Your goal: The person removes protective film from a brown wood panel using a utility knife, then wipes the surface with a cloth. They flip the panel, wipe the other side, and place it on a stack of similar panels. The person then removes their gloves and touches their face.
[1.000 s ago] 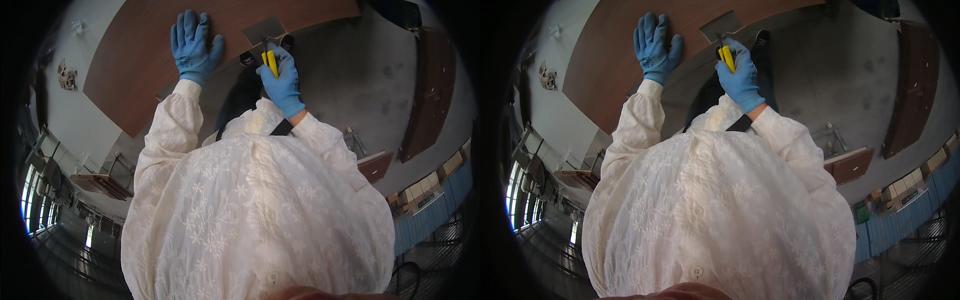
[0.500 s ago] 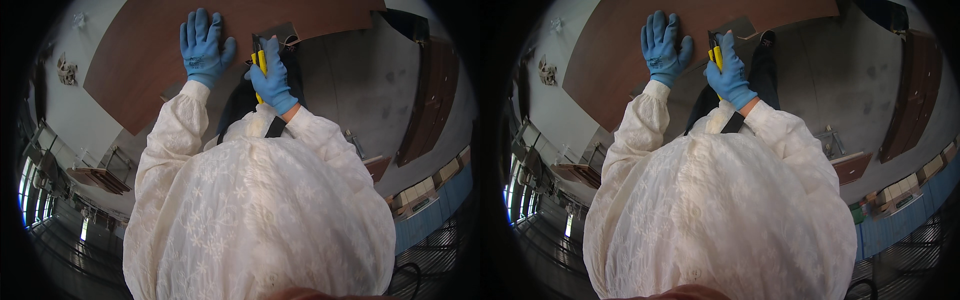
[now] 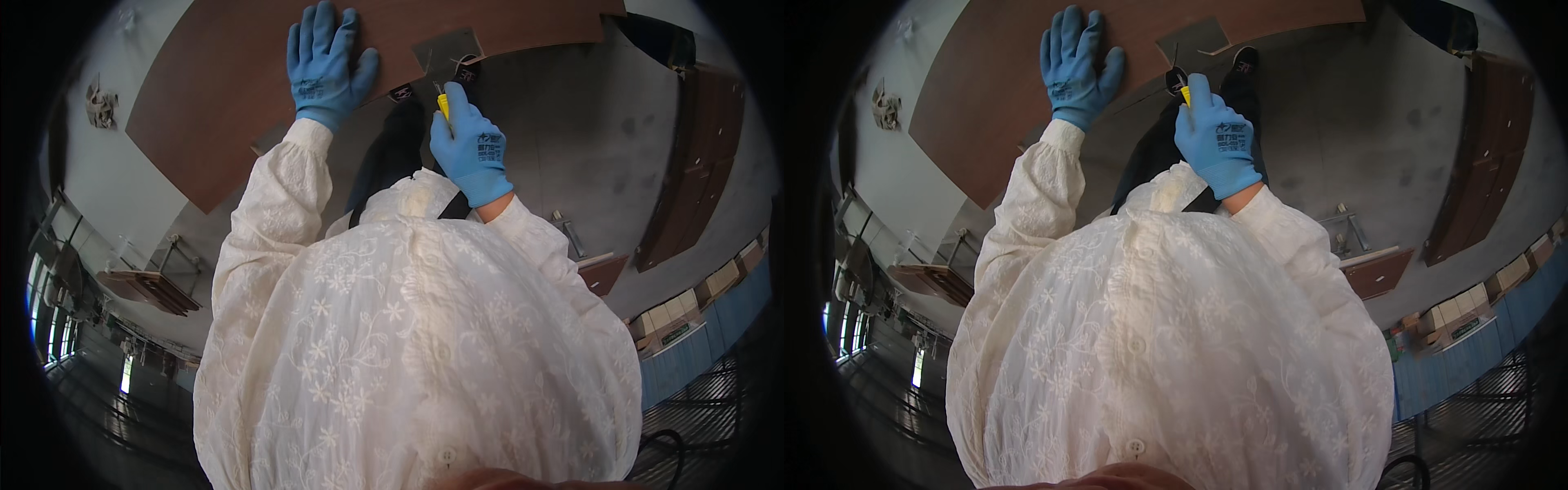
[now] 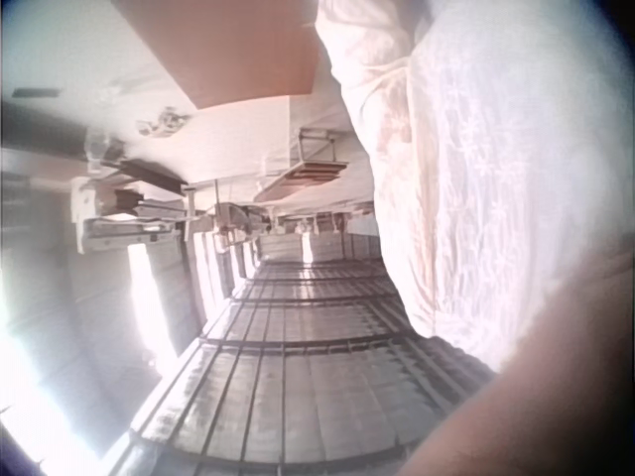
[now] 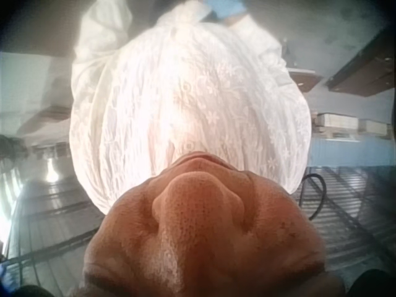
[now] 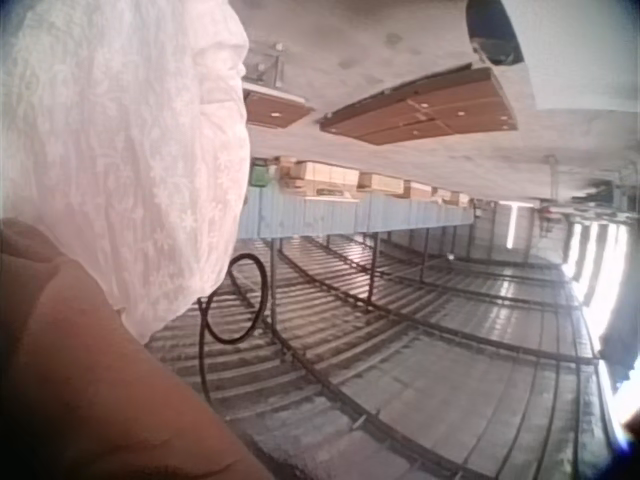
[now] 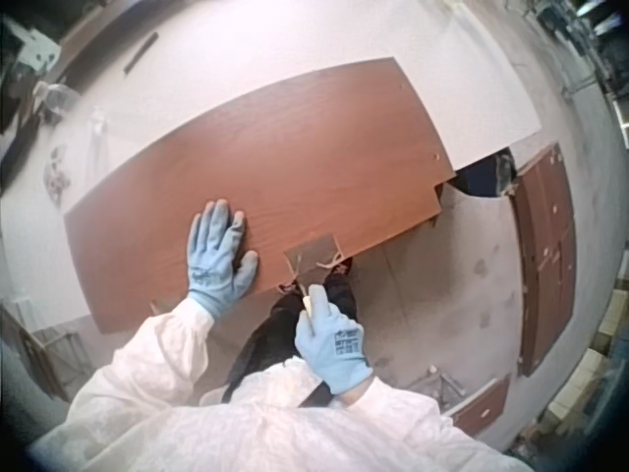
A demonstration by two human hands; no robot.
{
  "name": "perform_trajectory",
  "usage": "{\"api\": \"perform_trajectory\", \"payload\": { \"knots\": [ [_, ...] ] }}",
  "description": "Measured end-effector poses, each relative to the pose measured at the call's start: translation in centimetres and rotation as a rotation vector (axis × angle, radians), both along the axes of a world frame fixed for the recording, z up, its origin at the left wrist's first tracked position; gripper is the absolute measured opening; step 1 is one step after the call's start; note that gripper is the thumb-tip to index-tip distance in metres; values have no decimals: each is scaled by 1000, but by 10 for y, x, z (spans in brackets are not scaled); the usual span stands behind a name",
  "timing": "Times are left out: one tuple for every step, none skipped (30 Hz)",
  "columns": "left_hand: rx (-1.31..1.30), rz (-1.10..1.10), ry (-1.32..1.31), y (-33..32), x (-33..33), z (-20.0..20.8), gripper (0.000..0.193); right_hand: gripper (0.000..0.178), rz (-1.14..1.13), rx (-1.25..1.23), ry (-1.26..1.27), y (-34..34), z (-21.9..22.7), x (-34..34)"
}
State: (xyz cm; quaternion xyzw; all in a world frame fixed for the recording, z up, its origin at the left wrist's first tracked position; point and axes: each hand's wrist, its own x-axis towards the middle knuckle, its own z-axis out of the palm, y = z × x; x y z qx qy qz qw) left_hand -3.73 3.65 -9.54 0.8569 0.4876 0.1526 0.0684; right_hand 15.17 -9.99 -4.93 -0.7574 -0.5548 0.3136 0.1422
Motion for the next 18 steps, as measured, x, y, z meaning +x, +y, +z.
{"api": "perform_trajectory", "payload": {
  "knots": [
    [1,0,-2,0,0,0,67,35,36,-19,-12,1,1,-2],
    [6,0,-3,1,-1,0,67,36,65,-8,-38,2,1,-5],
    [10,-2,-5,1,-1,0,67,36,70,-34,-64,4,1,-7],
    [10,-4,-13,2,-1,-1,67,36,77,-47,-83,6,0,-8],
    [11,-5,-21,2,-2,-1,67,37,78,-61,-111,8,-1,-9],
    [13,-7,-29,2,-2,-1,68,37,93,-52,-122,9,-2,-10],
    [7,-5,-28,2,-2,-2,67,36,100,-47,-140,10,-3,-11],
    [-1,-4,-26,2,-2,-2,67,36,106,-74,-154,11,-3,-12],
    [-9,-2,-25,2,-2,-2,67,36,112,-61,-159,10,-2,-12],
    [-7,-2,-31,2,-2,-1,67,35,116,-79,-160,10,-2,-13],
    [-6,-3,-37,2,-2,-1,67,35,119,-89,-156,9,-1,-13],
    [-3,-4,-44,2,-2,-1,67,34,130,-121,-171,8,1,-14],
    [-2,-6,-47,2,-3,0,67,34,140,-144,-180,7,2,-14],
    [0,-8,-50,2,-3,0,67,34,148,-150,-189,7,3,-14],
    [1,-10,-53,3,-3,0,66,34,143,-161,-179,7,4,-14],
    [2,-11,-55,3,-3,0,67,35,137,-156,-168,8,4,-14],
    [4,-12,-56,3,-3,0,67,36,126,-149,-159,9,4,-14],
    [7,-12,-57,3,-3,0,67,36,123,-127,-146,12,4,-13]
  ]
}}
